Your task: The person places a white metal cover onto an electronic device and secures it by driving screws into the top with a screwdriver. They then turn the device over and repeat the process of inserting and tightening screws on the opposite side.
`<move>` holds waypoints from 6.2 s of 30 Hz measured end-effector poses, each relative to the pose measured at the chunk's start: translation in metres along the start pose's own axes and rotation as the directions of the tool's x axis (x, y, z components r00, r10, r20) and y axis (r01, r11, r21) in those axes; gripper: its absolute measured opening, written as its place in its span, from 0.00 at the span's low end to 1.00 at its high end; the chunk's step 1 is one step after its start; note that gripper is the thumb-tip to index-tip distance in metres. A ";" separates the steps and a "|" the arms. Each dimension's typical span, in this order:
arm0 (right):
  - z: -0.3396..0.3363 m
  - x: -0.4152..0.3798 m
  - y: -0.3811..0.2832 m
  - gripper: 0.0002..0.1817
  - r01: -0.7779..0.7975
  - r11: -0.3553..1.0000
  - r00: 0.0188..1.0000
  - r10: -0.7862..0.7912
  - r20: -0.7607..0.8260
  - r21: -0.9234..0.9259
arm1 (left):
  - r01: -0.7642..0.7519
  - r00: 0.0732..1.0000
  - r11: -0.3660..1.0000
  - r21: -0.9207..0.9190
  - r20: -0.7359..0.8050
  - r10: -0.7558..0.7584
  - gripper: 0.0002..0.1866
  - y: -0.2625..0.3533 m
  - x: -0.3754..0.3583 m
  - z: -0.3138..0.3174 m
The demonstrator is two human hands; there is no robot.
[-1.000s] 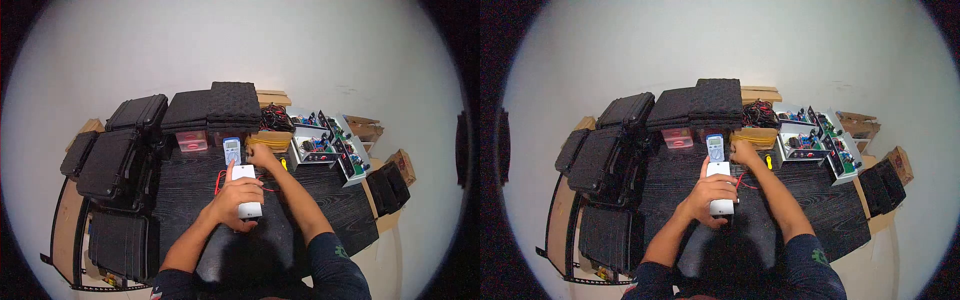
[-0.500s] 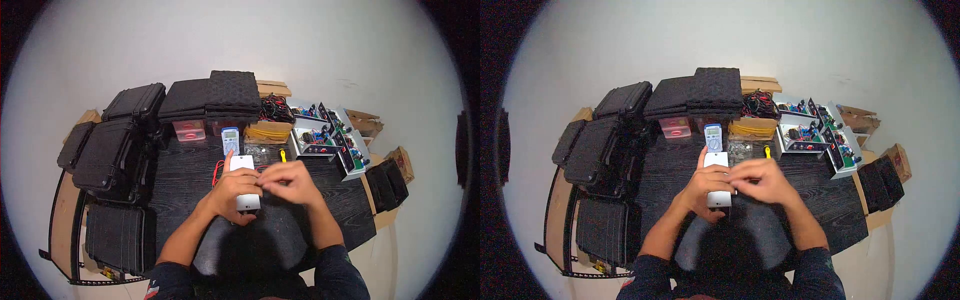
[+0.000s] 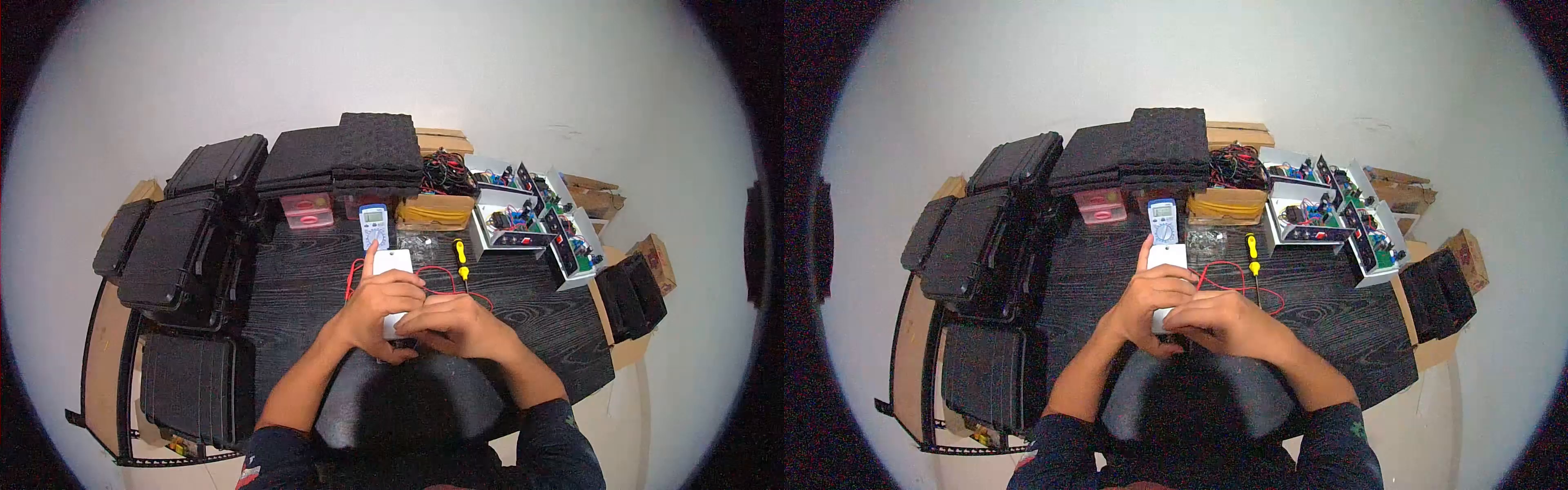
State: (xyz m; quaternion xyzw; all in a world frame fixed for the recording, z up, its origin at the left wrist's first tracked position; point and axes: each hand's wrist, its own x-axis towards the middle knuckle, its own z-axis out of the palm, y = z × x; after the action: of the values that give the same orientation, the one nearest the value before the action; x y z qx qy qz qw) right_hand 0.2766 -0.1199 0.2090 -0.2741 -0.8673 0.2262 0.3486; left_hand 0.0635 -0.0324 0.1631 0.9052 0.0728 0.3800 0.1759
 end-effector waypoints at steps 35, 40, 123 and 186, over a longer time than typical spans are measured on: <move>0.010 0.004 -0.008 0.12 -0.005 0.989 0.997 -0.005 -0.071 -0.150 | -0.027 0.999 1.000 0.011 -0.024 0.027 0.33 -0.002 0.000 0.002; 0.001 0.006 -0.017 0.12 -0.033 0.995 0.999 0.029 -0.045 -0.093 | -0.011 1.000 1.000 0.022 -0.004 0.011 0.33 -0.001 0.001 0.001; 0.021 0.074 0.322 0.09 -0.585 0.715 0.709 0.680 0.187 -0.384 | 0.075 0.991 0.991 0.114 0.102 -0.087 0.39 -0.010 0.008 -0.021; -0.009 0.060 0.082 0.10 -0.136 0.980 0.950 0.088 -0.300 -0.143 | 0.307 0.841 0.340 -0.889 0.086 -0.534 0.48 -0.094 0.013 0.031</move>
State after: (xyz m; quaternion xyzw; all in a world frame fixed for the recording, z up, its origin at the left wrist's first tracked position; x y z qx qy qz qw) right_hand 0.2733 -0.0187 0.1955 -0.3807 -0.8049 0.1314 0.4358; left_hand 0.0948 0.0504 0.1164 0.5830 0.1186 0.4003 0.6970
